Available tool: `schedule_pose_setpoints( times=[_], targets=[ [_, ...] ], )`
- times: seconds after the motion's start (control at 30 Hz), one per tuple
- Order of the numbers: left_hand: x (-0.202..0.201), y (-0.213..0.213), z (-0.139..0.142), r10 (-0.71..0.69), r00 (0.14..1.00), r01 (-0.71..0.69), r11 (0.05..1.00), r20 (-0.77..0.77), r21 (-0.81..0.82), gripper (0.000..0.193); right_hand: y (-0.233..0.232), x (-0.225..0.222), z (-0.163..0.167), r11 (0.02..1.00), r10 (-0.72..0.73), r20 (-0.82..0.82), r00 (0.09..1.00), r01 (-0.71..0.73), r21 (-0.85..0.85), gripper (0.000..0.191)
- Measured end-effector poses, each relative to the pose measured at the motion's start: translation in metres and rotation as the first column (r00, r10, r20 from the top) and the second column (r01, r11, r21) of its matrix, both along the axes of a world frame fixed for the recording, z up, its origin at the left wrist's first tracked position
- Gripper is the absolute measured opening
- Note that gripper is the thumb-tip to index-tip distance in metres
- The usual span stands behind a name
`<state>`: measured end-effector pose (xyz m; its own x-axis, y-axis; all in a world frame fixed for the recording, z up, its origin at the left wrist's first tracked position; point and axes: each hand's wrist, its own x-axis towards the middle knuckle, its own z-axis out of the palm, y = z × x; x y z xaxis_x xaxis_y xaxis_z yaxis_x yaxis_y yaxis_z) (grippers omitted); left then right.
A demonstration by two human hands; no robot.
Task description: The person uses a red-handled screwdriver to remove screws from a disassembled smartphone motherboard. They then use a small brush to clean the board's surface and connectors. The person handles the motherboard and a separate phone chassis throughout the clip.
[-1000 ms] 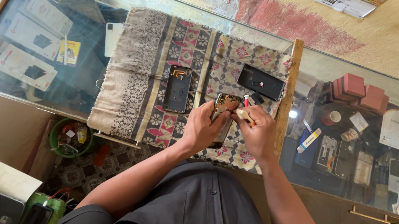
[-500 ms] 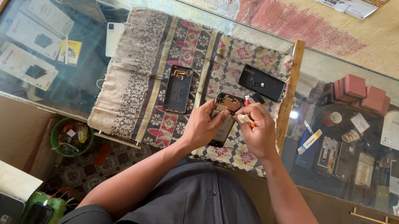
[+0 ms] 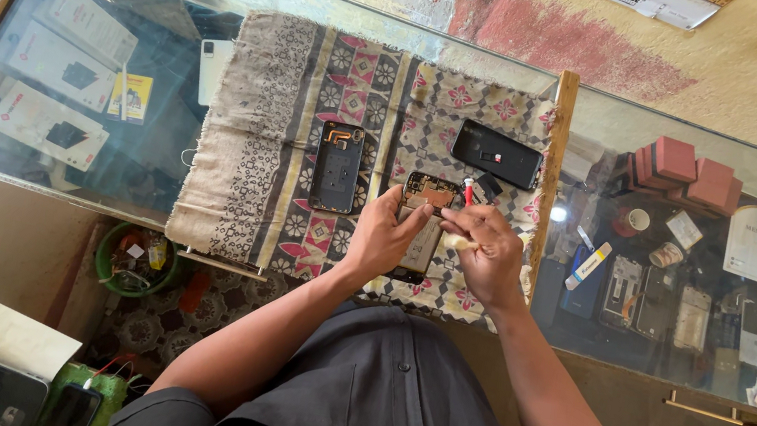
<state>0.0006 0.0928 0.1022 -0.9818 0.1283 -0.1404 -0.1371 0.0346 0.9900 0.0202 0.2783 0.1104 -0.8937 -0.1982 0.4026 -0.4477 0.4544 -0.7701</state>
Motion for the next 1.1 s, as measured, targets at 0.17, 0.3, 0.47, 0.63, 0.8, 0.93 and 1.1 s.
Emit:
schedule_pose_setpoints(
  times=[0.17,0.3,0.47,0.63,0.8,0.93,1.1],
  targets=[
    [-0.001,0.0,-0.006,-0.011,1.0,0.011,1.0,0.003,-0.019,0.027,-0.001,0.0,-0.001,0.998,0.01,-0.115,0.993,-0.003,0.062,0.034],
    [-0.004,0.001,-0.016,-0.044,0.995,0.032,0.989,0.084,0.144,0.025,0.005,-0.002,0.002,0.965,0.041,-0.218,0.975,0.017,0.261,0.035],
    [-0.004,0.0,-0.026,-0.053,0.998,0.045,0.979,0.034,0.198,0.024,0.011,-0.004,-0.005,0.943,0.108,-0.309,0.945,0.001,0.333,0.034],
    [-0.005,0.001,-0.018,-0.026,0.994,0.006,0.983,0.105,0.183,0.024,0.016,-0.013,-0.018,0.915,-0.368,0.209,0.906,0.314,0.253,0.024],
    [-0.006,-0.005,-0.007,0.031,0.998,-0.028,0.998,0.054,-0.062,0.029,0.029,-0.009,-0.002,0.975,-0.117,0.236,0.965,0.067,0.21,0.043],
    [-0.008,-0.006,-0.005,0.08,0.988,-0.099,0.985,-0.135,-0.144,0.03,0.021,0.006,0.013,0.97,-0.141,0.188,0.972,0.098,0.225,0.038],
    [-0.008,-0.005,-0.008,0.068,0.969,-0.122,0.967,-0.236,-0.223,0.029,0.008,0.006,0.02,0.945,-0.127,0.124,0.984,0.082,0.316,0.038]
  ],
)
